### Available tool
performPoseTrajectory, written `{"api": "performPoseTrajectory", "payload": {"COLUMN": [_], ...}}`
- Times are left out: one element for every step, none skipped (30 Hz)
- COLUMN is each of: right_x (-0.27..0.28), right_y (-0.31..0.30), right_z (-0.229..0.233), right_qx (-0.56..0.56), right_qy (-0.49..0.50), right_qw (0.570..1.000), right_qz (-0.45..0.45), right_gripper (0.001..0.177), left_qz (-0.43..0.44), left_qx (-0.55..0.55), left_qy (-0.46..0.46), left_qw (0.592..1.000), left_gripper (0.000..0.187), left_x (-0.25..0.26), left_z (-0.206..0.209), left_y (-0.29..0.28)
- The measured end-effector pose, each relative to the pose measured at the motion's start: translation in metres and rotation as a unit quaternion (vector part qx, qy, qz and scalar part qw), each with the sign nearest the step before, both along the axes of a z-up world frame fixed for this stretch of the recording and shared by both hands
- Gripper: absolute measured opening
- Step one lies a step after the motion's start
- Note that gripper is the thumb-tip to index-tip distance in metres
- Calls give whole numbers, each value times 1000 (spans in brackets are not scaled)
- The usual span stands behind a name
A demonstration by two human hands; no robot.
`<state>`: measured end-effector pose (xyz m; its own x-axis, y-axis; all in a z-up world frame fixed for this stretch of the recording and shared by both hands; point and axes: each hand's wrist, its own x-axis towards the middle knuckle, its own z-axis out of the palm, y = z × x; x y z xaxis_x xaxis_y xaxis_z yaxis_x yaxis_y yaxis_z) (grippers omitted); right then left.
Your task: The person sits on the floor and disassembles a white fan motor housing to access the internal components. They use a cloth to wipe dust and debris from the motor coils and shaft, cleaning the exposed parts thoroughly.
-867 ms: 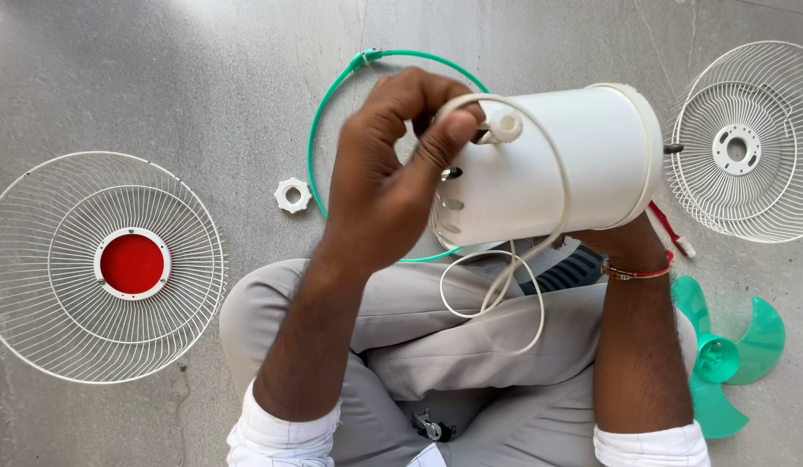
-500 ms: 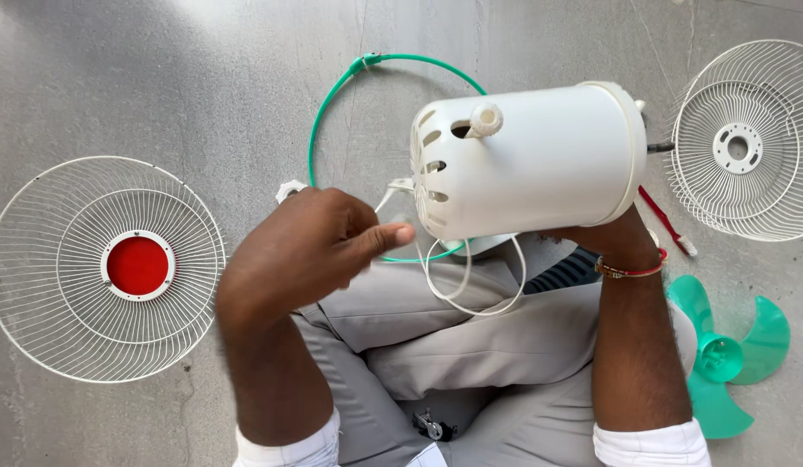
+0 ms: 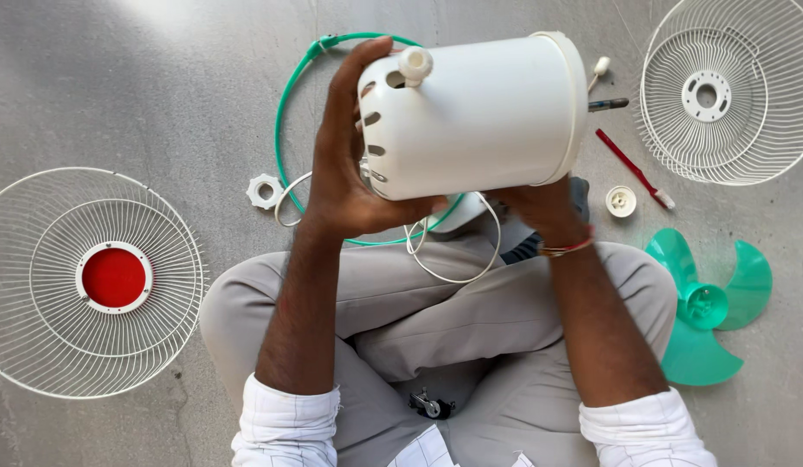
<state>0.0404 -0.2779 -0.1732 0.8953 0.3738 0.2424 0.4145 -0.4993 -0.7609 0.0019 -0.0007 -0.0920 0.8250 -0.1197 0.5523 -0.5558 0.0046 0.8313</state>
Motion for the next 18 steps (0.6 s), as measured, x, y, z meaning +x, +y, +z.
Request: {"api": "performPoseTrajectory", "payload": {"right_x": [1,-3,-9,-13,-11,-8,-6,-8,-7,-6,-6,-6,-6,-8,-9,-11,-11,-9], "right_y": [5,9,14,17,17,17,19,19,19,20,23,26,28,28,29,28,24,18], "right_z": [-17,-30,-41,-48,-52,-54,-54,-52,-48,-45,-43,-42,-39,-35,-30,-23,-15,-5], "right_qx": [-116,58,229,390,426,463,498,478,459,440,425,410,394,380,355,328,283,225], "right_qy": [-136,-10,117,237,253,269,285,273,260,247,237,228,218,211,202,191,173,148], "right_qw": [984,998,967,890,868,845,819,834,849,863,872,882,891,899,911,924,942,962], "right_qz": [18,8,-1,-11,-11,-12,-12,-23,-31,-38,-45,-51,-58,-59,-58,-54,-47,-35], "right_gripper": [44,41,38,35,36,36,37,35,34,33,32,32,32,33,33,33,34,34], "left_qz": [-7,-15,-20,-18,-15,-4,0,5,4,6,9,15,8,-2,-7,-15,-26,-33], "left_qx": [-10,-20,-29,-34,-38,-39,-65,-93,-144,-173,-204,-214,-174,-132,-85,-55,-32,-28], "left_qy": [-3,-6,-5,-7,-8,-13,-2,9,30,41,50,49,141,230,228,226,225,224], "left_qw": [1000,1000,999,999,999,999,998,996,989,984,978,976,975,964,970,973,973,974], "left_gripper": [120,120,119,120,120,122,124,126,130,129,128,124,101,78,73,73,73,72], "left_x": [3,5,7,9,10,11,12,12,13,15,16,18,18,17,18,20,23,27], "left_z": [0,1,0,-1,-3,-7,-12,-18,-26,-36,-48,-60,-73,-85,-93,-100,-106,-110], "left_y": [0,1,2,1,0,0,-2,-3,-10,-16,-24,-31,-38,-43,-45,-48,-48,-48]}}
